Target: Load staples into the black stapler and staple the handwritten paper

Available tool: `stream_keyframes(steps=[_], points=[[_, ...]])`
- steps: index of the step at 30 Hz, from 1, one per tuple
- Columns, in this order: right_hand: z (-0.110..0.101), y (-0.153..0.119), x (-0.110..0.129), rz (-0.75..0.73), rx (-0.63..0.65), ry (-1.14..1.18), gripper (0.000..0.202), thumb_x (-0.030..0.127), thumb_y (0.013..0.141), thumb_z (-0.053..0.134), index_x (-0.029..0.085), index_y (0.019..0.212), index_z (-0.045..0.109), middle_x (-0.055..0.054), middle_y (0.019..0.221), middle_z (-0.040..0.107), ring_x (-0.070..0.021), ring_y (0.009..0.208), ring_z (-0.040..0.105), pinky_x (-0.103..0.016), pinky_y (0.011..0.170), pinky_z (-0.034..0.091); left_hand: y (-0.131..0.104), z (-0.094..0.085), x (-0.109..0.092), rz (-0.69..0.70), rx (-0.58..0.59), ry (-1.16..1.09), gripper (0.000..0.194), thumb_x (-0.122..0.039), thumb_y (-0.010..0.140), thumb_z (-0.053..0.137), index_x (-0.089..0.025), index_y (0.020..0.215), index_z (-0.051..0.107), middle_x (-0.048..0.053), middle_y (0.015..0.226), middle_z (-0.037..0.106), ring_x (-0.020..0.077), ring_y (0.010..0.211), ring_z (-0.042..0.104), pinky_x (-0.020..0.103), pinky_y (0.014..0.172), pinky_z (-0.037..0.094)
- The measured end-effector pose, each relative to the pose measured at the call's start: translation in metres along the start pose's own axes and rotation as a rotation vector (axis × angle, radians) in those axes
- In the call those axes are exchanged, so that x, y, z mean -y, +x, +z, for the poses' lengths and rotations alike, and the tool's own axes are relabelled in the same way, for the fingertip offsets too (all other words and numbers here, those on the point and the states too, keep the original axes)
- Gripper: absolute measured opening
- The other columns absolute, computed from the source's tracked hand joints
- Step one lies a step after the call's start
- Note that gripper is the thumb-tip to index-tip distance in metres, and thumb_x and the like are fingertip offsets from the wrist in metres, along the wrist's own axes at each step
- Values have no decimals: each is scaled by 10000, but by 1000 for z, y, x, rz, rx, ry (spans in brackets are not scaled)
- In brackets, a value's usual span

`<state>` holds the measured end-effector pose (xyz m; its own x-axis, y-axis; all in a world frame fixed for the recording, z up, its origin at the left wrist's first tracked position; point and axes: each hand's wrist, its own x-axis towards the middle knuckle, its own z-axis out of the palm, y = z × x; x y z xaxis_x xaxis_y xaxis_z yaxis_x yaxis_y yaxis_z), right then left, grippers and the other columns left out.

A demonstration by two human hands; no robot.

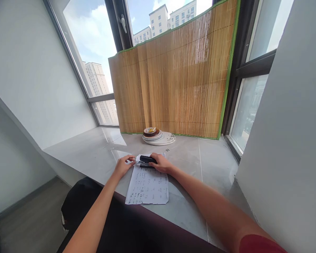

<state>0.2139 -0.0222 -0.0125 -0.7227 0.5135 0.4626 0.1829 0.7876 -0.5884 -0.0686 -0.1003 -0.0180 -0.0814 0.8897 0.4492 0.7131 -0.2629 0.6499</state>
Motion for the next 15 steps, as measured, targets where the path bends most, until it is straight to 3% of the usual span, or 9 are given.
stream_keyframes(steps=[8, 12, 15], points=[[-1, 1, -2, -37, -41, 72, 222, 406, 990, 574, 194, 1025, 629, -65, 1016, 630, -229, 937, 594, -359, 872, 453, 0, -6, 1, -97, 79, -379, 455, -483, 744, 880, -188, 1067, 752, 131, 1044, 822, 310, 1040, 772, 465, 970, 581], [-6, 0, -2, -72, -72, 151, 305, 490, 986, 582, 199, 1051, 644, -51, 997, 628, -236, 936, 587, -367, 873, 444, -2, -7, -1, -25, 57, -447, 434, -495, 763, 882, -184, 1036, 751, 115, 1009, 807, 273, 986, 758, 431, 934, 592], [-6, 0, 0, -135, -41, 154, 382, 564, 988, 579, 202, 1079, 658, -54, 993, 632, -243, 933, 572, -375, 867, 432, -4, -6, -8, 79, 85, -357, 382, -465, 799, 868, -202, 1052, 757, 84, 1045, 770, 216, 908, 707, 367, 858, 565]])
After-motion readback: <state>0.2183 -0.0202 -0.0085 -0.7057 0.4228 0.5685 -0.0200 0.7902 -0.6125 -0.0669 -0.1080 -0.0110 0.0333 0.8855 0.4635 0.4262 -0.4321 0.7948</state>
